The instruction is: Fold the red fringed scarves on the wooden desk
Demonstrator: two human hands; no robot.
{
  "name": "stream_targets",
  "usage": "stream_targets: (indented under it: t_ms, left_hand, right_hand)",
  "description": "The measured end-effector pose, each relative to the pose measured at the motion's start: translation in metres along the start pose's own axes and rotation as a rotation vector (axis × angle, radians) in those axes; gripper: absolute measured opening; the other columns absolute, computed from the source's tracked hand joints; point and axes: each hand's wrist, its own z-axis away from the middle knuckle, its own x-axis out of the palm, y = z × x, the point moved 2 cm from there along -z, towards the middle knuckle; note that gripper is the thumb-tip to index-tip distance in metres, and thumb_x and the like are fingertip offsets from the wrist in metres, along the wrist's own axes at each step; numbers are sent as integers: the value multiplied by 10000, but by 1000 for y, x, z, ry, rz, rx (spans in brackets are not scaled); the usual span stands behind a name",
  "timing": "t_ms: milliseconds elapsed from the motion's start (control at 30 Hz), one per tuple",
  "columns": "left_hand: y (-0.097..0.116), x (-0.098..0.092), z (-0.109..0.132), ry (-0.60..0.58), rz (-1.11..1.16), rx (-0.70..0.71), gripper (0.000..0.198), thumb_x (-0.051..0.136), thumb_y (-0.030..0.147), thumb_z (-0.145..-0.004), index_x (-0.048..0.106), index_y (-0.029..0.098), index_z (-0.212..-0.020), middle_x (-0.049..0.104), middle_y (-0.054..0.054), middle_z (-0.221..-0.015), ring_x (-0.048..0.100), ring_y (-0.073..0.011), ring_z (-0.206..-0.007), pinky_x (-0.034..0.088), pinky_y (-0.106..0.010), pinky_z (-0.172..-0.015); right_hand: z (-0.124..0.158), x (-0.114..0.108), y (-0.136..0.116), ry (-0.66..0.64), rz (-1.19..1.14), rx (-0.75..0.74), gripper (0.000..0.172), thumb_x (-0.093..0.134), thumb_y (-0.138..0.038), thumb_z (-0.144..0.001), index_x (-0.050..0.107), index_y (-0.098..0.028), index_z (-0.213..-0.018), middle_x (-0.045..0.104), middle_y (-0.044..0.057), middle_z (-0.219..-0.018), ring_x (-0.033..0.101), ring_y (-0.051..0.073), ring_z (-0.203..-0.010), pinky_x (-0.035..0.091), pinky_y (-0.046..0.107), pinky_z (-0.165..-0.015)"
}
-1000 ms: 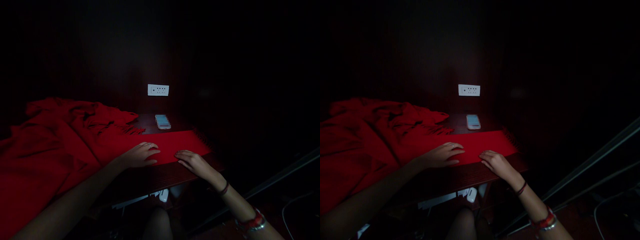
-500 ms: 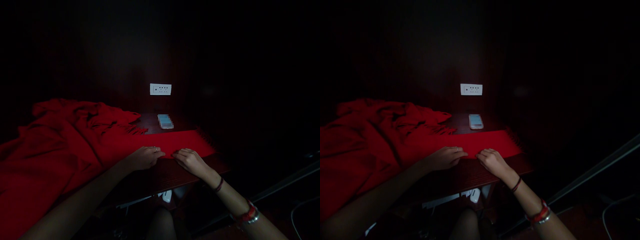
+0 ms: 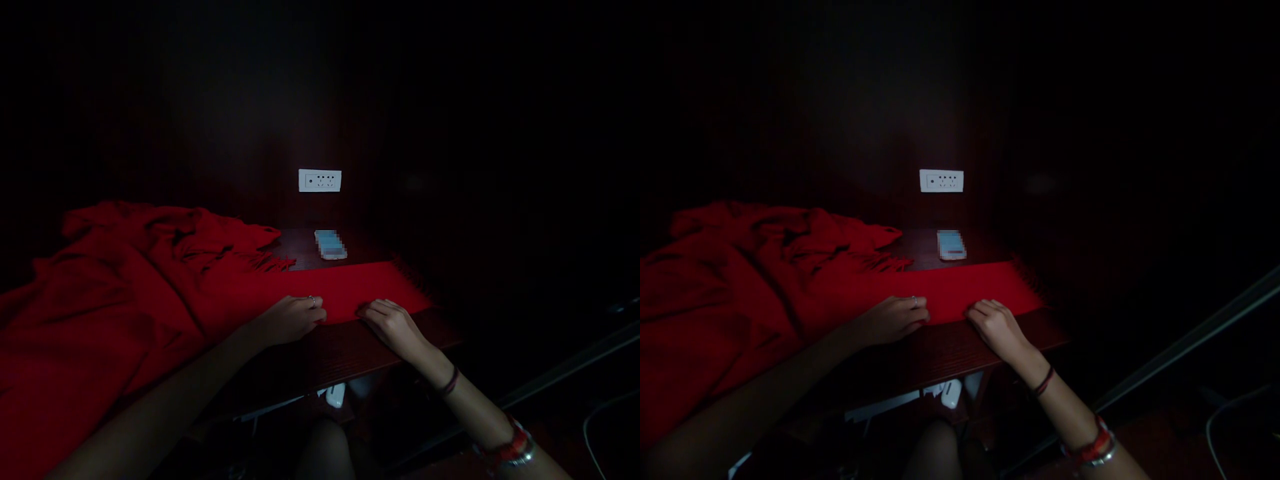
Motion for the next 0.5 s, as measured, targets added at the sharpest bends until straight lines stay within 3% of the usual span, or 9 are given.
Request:
stream_targets:
  t_ms: [367, 500]
  left_hand:
    - [-4, 4, 1, 11, 101, 35, 192, 322, 312, -847, 458, 191, -787, 510, 5, -799, 488, -126, -723, 362, -230, -618]
    - [-2, 1, 2, 54, 159, 57, 120, 378, 256, -817, 464, 181, -777, 501, -20, -949, 472, -143, -861, 352, -264, -757]
  right_hand:
    - [6, 4, 7, 36, 74, -5, 182, 373, -167, -817, 530, -161, -727, 520, 34, -684, 444, 122, -624, 352, 239, -607]
    - [6, 1, 8, 22, 31, 20, 190, 364, -167, -819, 537, -157, -743, 526, 42, -702, 456, 130, -639, 373, 253, -620]
